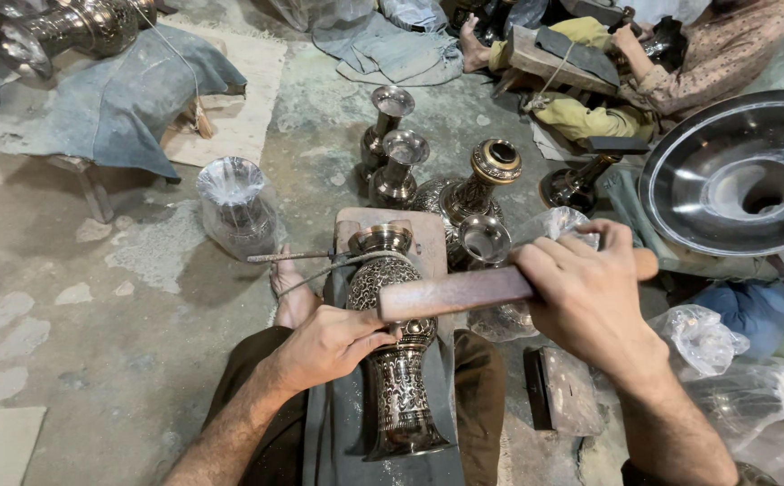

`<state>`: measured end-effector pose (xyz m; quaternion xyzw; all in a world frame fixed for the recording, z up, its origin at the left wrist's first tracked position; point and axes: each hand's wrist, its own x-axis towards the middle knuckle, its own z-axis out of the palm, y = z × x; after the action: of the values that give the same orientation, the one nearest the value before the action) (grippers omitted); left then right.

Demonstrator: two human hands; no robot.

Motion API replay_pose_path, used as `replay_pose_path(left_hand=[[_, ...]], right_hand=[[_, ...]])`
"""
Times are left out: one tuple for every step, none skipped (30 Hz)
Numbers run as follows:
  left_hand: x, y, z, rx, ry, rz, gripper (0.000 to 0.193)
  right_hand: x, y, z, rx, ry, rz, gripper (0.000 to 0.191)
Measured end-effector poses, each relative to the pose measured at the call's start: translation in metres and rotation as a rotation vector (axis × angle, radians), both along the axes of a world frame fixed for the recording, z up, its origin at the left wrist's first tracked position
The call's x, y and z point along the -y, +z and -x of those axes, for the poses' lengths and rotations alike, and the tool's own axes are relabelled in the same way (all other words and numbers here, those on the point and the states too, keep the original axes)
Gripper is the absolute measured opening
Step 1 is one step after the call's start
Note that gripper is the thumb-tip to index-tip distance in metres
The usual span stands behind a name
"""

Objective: The person uses a chisel and hammer to engrave intricate patterns onto a metal vase. They repeatedly strike the chisel against the vase's surface to create detailed designs.

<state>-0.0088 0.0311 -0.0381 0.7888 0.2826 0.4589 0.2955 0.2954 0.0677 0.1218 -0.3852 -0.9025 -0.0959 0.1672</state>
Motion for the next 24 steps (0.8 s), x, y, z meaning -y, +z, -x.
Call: replay_pose_path(left_hand=[[-0.001,-0.001,0.001,-0.045,0.019,-0.010,0.021],[0.000,-0.003,0.001,-0.011,0.010,0.019,0.023],[0.001,-0.005,0.001,0.025,0.000,0.050,0.024],[0.002,-0.007,0.001,0.063,-0.008,0.079,0.026],[0.000,-0.009,0.001,0.043,0.006,0.067,0.025],[0.000,-0.010,0.001,0.019,0.019,0.057,0.024],[0.000,-0.011,0.002,-0.004,0.027,0.049,0.023],[-0.001,-0.013,0.002,0.010,0.009,0.029,0.025],[-0.002,-0.013,0.003,0.026,-0.004,0.004,0.028],[-0.002,-0.014,0.003,0.041,-0.016,-0.017,0.031],[-0.002,-0.014,0.004,-0.019,0.013,0.016,0.033],[-0.003,-0.014,0.004,-0.078,0.041,0.050,0.035],[-0.003,-0.013,0.004,-0.136,0.066,0.086,0.037],[-0.001,-0.013,0.004,-0.068,0.031,0.051,0.035],[0.000,-0.012,0.004,0.003,-0.001,0.014,0.033],[-0.001,-0.011,0.004,0.073,-0.028,-0.030,0.031],[-0.001,-0.010,0.004,0.079,-0.025,-0.013,0.034],[-0.001,-0.008,0.005,0.083,-0.027,0.007,0.036],[0.000,-0.007,0.004,0.091,-0.030,0.029,0.039],[0.000,-0.007,0.003,0.104,-0.047,0.039,0.040],[-0.001,-0.006,0.004,0.116,-0.062,0.044,0.041],[-0.001,-0.006,0.004,0.126,-0.076,0.049,0.042],[-0.002,-0.006,0.005,0.085,-0.057,0.022,0.035],[-0.002,-0.007,0.006,0.044,-0.039,-0.003,0.027]], right_hand=[[0.000,0.000,0.000,0.092,-0.009,-0.087,0.034],[0.000,-0.001,0.000,0.005,-0.010,-0.007,0.035],[-0.001,-0.001,0.001,-0.079,-0.013,0.074,0.036],[-0.001,-0.002,0.002,-0.161,-0.012,0.153,0.038],[-0.003,-0.002,0.002,-0.077,0.002,0.081,0.036],[-0.003,-0.002,0.004,0.004,0.015,0.009,0.035],[-0.003,-0.002,0.005,0.085,0.022,-0.059,0.033],[-0.003,-0.001,0.006,0.066,0.009,-0.037,0.032],[-0.004,-0.001,0.007,0.049,0.000,-0.018,0.031],[-0.003,0.000,0.008,0.031,-0.007,0.003,0.030],[-0.002,0.002,0.009,0.021,0.018,-0.008,0.030],[-0.001,0.003,0.009,0.011,0.042,-0.018,0.030],[0.000,0.005,0.009,0.002,0.064,-0.026,0.030],[0.002,0.005,0.009,0.013,0.050,-0.034,0.030],[0.002,0.006,0.009,0.027,0.038,-0.044,0.030],[0.002,0.006,0.010,0.040,0.032,-0.061,0.030],[0.001,0.006,0.010,0.078,-0.007,-0.053,0.031],[0.000,0.005,0.011,0.113,-0.051,-0.041,0.033],[-0.001,0.005,0.011,0.153,-0.096,-0.028,0.035],[-0.002,0.005,0.011,0.094,-0.095,0.019,0.035],[-0.003,0.004,0.013,0.033,-0.092,0.062,0.035],[-0.004,0.005,0.013,-0.029,-0.087,0.105,0.035],[-0.003,0.005,0.014,0.030,-0.046,0.019,0.033],[-0.001,0.005,0.014,0.089,-0.005,-0.066,0.032]])
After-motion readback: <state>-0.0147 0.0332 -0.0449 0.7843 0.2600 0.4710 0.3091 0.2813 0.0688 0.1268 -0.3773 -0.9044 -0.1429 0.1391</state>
